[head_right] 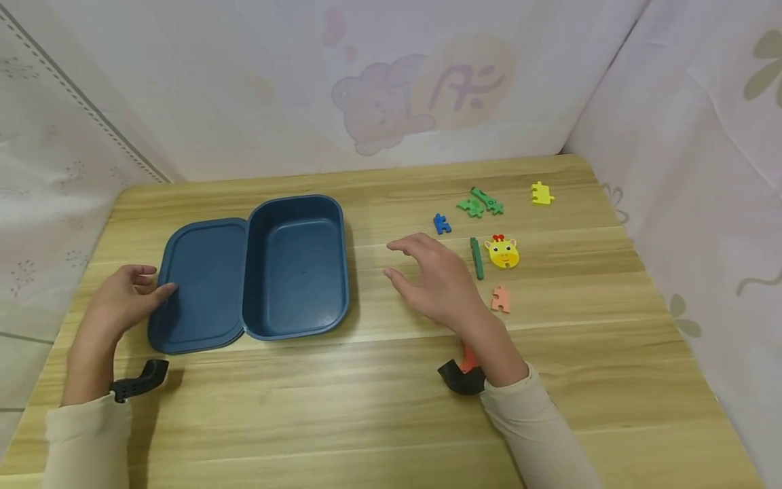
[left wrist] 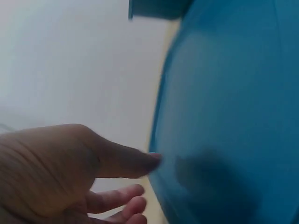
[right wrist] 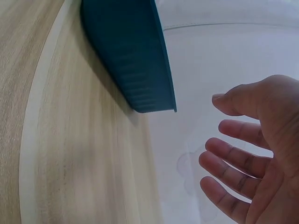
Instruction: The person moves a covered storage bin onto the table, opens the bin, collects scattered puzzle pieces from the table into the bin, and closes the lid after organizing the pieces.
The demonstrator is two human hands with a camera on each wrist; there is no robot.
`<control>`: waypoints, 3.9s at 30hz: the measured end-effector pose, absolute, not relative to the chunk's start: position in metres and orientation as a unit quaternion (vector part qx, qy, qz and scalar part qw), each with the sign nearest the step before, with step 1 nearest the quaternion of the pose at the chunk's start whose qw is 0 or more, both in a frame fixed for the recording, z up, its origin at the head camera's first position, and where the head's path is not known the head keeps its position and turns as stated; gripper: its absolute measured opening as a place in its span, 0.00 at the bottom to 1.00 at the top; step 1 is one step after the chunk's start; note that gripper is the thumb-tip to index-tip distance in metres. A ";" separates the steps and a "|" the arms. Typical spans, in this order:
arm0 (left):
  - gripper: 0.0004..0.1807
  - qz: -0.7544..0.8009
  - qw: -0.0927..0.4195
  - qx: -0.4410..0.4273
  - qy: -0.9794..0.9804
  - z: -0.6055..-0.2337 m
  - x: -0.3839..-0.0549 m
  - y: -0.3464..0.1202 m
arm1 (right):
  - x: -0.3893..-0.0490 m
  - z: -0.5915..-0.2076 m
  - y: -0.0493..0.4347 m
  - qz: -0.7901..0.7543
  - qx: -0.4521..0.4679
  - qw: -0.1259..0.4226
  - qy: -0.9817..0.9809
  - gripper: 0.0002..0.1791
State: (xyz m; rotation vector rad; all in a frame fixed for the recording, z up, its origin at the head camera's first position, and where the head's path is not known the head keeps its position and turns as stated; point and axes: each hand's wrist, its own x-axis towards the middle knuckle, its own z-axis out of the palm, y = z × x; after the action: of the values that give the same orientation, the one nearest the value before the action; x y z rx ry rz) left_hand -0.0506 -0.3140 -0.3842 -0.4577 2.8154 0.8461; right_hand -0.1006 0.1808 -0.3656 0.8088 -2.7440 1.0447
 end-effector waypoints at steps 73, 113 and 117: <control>0.34 0.627 0.127 -0.074 0.765 -0.393 -0.069 -0.222 | -0.120 -0.373 0.216 0.300 0.209 0.013 -0.931 0.23; 0.33 0.628 0.138 -0.070 0.763 -0.398 -0.075 -0.219 | -0.113 -0.385 0.252 0.160 0.192 -0.126 -0.960 0.23; 0.32 0.629 0.136 -0.069 0.762 -0.397 -0.075 -0.219 | -0.114 -0.383 0.252 0.159 0.184 -0.134 -0.961 0.23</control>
State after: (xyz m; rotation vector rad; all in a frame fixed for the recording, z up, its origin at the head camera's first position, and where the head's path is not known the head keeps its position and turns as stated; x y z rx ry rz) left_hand -0.0750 -0.2191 -0.3969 -0.1994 2.2069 1.8212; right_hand -0.1137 0.2521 -0.3835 0.6325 -3.3065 0.5480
